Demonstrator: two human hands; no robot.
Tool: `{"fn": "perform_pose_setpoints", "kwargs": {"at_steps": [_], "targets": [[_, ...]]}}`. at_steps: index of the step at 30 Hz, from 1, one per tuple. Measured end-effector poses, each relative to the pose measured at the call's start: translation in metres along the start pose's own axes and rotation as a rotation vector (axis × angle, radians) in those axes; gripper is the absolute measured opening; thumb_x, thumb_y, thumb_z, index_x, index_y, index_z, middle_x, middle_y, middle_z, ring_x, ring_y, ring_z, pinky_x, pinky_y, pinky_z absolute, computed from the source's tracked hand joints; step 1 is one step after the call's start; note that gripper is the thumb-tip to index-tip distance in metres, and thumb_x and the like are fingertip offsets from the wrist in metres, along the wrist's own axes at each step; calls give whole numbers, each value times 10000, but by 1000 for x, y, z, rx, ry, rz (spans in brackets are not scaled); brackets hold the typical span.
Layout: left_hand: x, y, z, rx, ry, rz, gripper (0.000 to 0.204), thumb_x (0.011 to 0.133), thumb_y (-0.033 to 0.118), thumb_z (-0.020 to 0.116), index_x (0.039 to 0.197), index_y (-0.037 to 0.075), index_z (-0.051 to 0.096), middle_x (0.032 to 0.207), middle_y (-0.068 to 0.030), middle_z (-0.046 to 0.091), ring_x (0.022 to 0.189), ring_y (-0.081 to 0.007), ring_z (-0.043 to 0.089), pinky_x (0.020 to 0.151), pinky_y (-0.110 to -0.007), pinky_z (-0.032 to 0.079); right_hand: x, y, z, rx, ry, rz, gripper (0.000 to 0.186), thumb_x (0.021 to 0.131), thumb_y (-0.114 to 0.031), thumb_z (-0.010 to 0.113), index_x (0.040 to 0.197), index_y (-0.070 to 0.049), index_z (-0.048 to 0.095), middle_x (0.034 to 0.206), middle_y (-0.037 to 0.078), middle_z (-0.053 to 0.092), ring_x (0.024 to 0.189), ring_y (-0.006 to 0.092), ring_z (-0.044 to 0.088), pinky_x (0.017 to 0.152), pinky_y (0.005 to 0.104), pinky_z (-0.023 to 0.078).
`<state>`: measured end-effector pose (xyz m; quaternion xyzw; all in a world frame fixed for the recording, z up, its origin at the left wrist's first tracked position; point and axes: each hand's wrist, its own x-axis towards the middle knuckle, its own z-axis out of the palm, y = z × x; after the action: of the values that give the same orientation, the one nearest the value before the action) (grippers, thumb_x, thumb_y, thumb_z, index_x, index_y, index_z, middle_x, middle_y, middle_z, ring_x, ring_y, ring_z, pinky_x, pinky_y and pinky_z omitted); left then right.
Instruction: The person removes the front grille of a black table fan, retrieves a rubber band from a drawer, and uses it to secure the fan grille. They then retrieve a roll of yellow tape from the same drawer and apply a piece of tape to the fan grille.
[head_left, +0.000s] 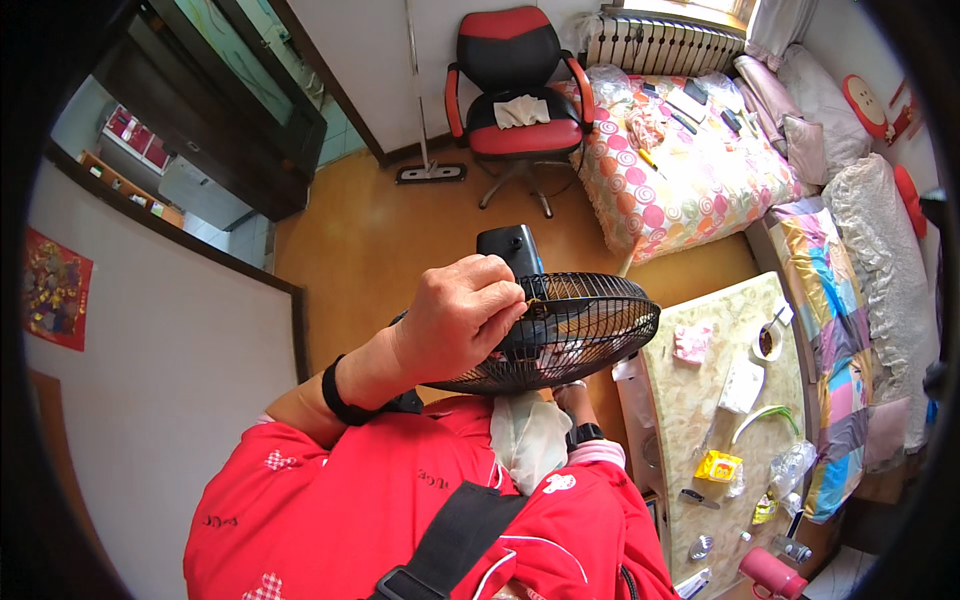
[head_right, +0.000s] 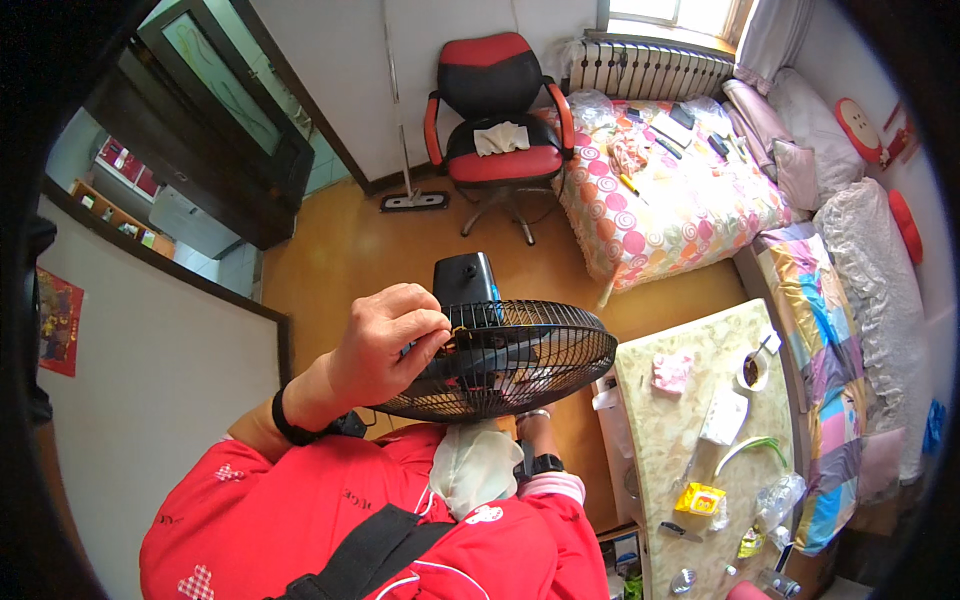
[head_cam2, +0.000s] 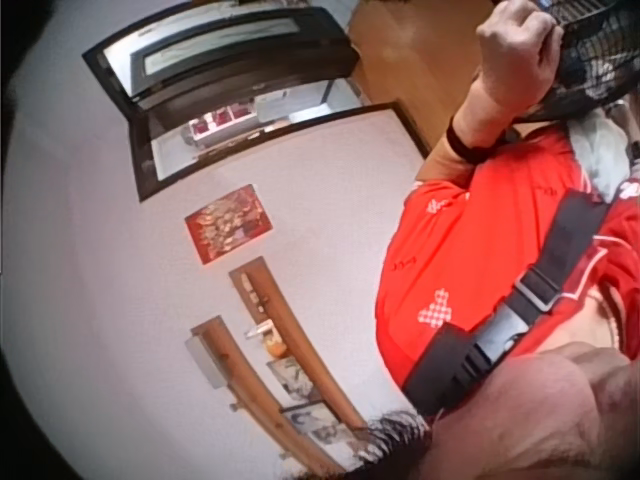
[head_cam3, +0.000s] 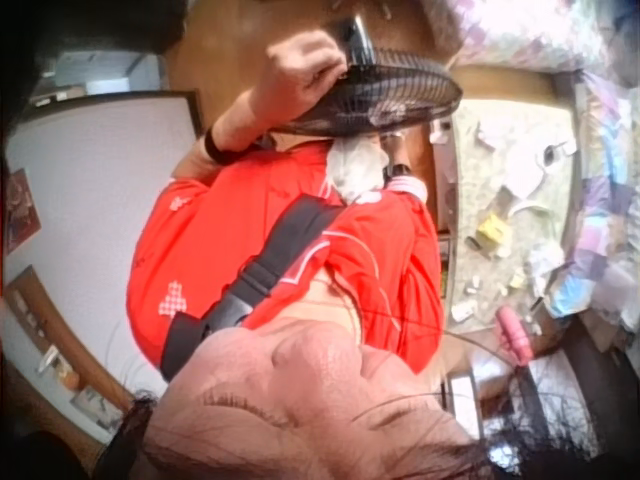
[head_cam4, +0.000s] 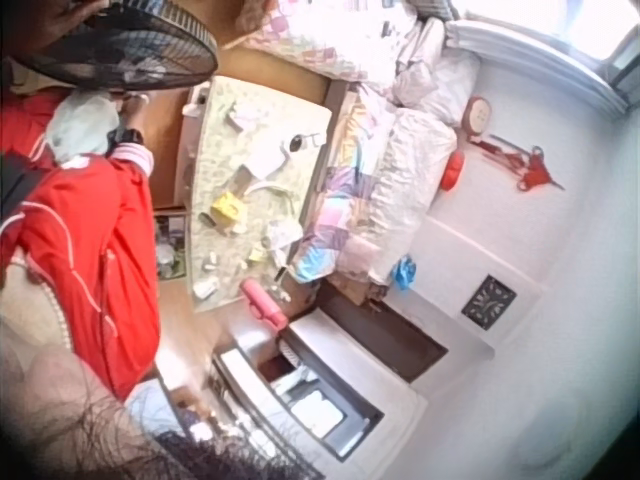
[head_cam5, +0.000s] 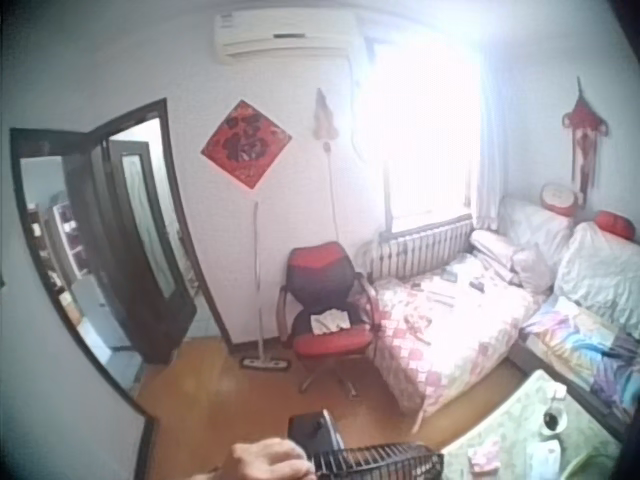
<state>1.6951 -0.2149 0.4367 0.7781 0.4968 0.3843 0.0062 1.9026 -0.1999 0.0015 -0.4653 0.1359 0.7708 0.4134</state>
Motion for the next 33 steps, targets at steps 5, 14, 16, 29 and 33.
{"fn": "perform_pose_setpoints", "kwargs": {"at_steps": [5,14,16,29,33], "targets": [[2,6,1,95,-22,17,161,774,38,766,853,28,626,808,-102,586,713,-309,607,597,-387,494,5,-4,-2,7,-10,18,306,897,-234,499,607,-146,544,583,50,503,494,243,510,456,487,339],[9,11,2,108,-47,-137,237,765,111,831,883,16,648,798,-120,591,691,-302,595,594,-375,478,49,15,3,22,-28,7,322,900,-234,494,592,-150,539,561,46,491,462,238,500,429,482,326],[10,8,3,57,-67,-177,170,792,40,790,895,-9,663,798,-118,586,690,-270,586,595,-353,462,65,23,2,27,38,-2,326,900,-233,492,588,-151,538,556,45,488,456,237,497,423,481,323],[20,0,13,148,-215,-74,40,906,-44,633,891,-28,598,793,-92,482,676,-202,484,567,-305,360,86,31,24,157,134,87,283,912,-253,534,648,-159,571,569,18,507,445,225,476,397,394,351],[21,3,15,155,-210,-81,43,900,-41,646,893,-31,604,787,-91,487,679,-202,483,572,-298,361,85,39,19,224,109,133,293,939,-319,506,732,-162,642,666,27,619,542,233,599,433,442,467]]}}
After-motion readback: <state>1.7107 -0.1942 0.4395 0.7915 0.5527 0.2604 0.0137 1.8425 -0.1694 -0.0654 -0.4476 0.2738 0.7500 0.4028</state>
